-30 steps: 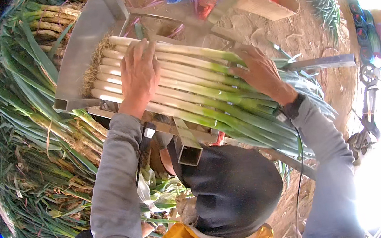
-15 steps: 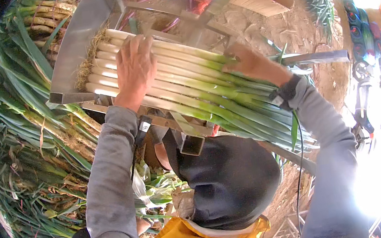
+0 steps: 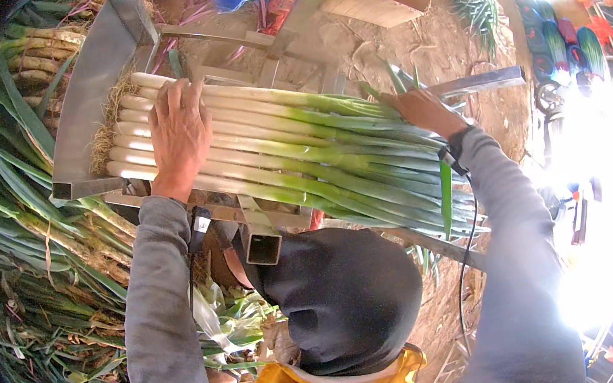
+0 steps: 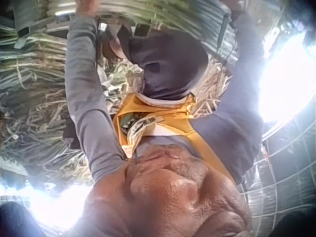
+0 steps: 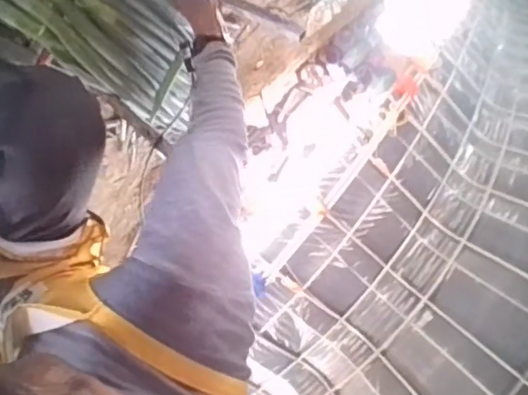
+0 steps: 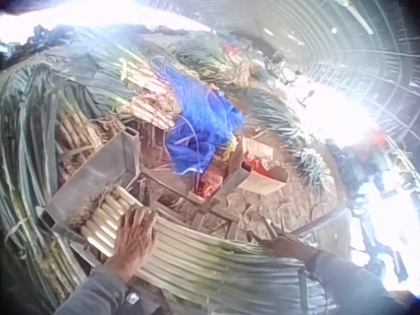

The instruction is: Peeling and cleaning spring onions or leeks and placing them in a metal tray.

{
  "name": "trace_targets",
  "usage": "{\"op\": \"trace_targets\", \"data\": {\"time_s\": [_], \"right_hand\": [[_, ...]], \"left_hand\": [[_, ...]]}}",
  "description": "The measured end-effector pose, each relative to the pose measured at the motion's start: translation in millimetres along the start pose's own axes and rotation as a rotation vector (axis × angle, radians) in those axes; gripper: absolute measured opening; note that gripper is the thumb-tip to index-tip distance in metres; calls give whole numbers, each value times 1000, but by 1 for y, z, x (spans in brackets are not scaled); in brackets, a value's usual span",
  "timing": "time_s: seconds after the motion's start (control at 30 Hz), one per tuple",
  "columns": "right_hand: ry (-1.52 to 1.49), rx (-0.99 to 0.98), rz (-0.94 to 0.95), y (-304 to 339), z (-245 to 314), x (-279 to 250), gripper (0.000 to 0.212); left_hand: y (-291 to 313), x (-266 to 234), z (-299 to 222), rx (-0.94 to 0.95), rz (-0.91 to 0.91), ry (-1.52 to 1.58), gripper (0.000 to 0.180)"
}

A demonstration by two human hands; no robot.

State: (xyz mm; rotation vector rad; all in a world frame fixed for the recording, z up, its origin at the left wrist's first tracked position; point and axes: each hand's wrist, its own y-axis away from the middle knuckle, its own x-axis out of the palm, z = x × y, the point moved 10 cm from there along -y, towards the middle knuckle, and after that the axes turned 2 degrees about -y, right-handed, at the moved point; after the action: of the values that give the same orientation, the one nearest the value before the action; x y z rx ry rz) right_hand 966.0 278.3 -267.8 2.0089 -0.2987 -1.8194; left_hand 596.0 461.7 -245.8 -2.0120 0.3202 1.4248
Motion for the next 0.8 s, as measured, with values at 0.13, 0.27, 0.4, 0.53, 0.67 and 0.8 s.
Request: {"op": "trace_targets", "data": {"time_s": [0.13, 0.27, 0.4, 0.53, 0.67, 0.8], "right_hand": [[-163, 156, -113, 31, 20, -19, 30], [-104, 319, -51, 51, 26, -26, 41], [-207, 563, 4, 61, 4, -17, 44], [-411, 592, -279, 82, -26, -26, 35], [-479, 592, -92, 72, -13, -27, 34], [-342, 161, 97, 34, 7, -15, 47]], "left_hand": [[2, 5, 1, 3, 13, -17, 41], [-1, 3, -2, 4, 6, 1, 39], [0, 7, 3, -24, 30, 19, 42], [-4, 8, 0, -8, -6, 22, 43], [1, 4, 0, 16, -10, 12, 44], [0, 5, -5, 11, -8, -8, 39]]}}
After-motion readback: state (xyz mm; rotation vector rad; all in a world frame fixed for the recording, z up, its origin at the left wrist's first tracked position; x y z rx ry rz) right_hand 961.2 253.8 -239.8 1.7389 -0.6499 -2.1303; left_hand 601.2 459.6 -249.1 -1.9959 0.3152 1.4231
